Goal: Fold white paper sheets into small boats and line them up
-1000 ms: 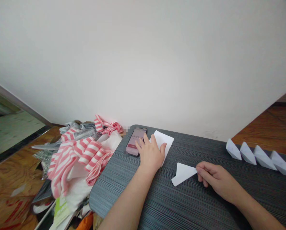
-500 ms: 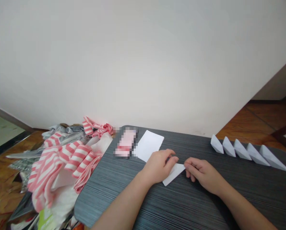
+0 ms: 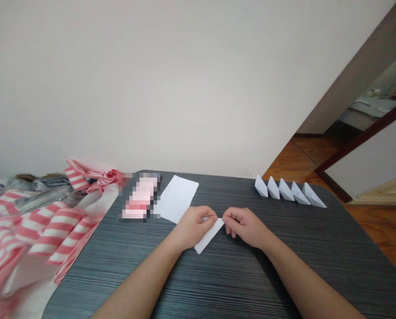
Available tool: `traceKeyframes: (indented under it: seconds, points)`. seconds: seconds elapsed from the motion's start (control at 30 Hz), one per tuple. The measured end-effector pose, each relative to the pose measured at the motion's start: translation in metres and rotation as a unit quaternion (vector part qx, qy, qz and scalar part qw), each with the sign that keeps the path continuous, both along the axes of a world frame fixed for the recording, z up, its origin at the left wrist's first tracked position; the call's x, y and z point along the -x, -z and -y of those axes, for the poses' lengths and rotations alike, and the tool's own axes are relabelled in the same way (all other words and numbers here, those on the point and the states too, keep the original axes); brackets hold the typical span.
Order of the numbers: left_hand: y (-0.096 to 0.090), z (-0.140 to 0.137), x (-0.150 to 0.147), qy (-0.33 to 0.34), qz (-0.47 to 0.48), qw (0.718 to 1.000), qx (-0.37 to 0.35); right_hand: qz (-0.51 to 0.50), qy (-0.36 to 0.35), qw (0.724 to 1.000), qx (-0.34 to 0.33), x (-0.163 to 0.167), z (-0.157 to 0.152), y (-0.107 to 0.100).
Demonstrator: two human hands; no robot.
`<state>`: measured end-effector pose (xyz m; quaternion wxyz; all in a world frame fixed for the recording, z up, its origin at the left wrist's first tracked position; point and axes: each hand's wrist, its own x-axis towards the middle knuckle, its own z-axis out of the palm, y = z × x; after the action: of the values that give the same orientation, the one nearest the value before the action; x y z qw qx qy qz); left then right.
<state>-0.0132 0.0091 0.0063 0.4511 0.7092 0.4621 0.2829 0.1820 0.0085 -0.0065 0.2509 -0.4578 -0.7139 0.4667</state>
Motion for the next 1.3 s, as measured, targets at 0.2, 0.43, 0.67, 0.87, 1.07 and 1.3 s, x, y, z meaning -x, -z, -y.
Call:
traceKeyframes:
  seconds: [0.2,0.43,0.67,0.87,1.07,1.3]
  points:
    - [0.001,-0.003,0.003,-0.038,0.147,0.982,0.115,-0.058,0.019,0.998,0.033,-0.002,-0.002,0.003]
    - [0.001,-0.001,0.003,0.007,0.231,0.963,0.136,-0.113,0.022,0.992,0.058,0.0,-0.001,0.005]
    - [-0.002,0.002,-0.004,0.051,0.176,0.982,0.047,-0.068,-0.021,0.997,0.035,0.001,0.003,-0.003]
    - [-0.001,-0.001,0.001,0.011,0.138,0.989,0.05,-0.047,0.024,0.999,0.005,-0.001,0.0,0.005]
    - [0.0,-0.001,0.004,-0.019,0.087,0.996,0.011,-0.212,0.159,0.964,0.029,-0.004,-0.007,0.015]
    - [0.0,0.001,0.001,-0.021,0.07,0.997,0.002,-0.125,0.138,0.982,0.002,-0.002,-0.004,0.008]
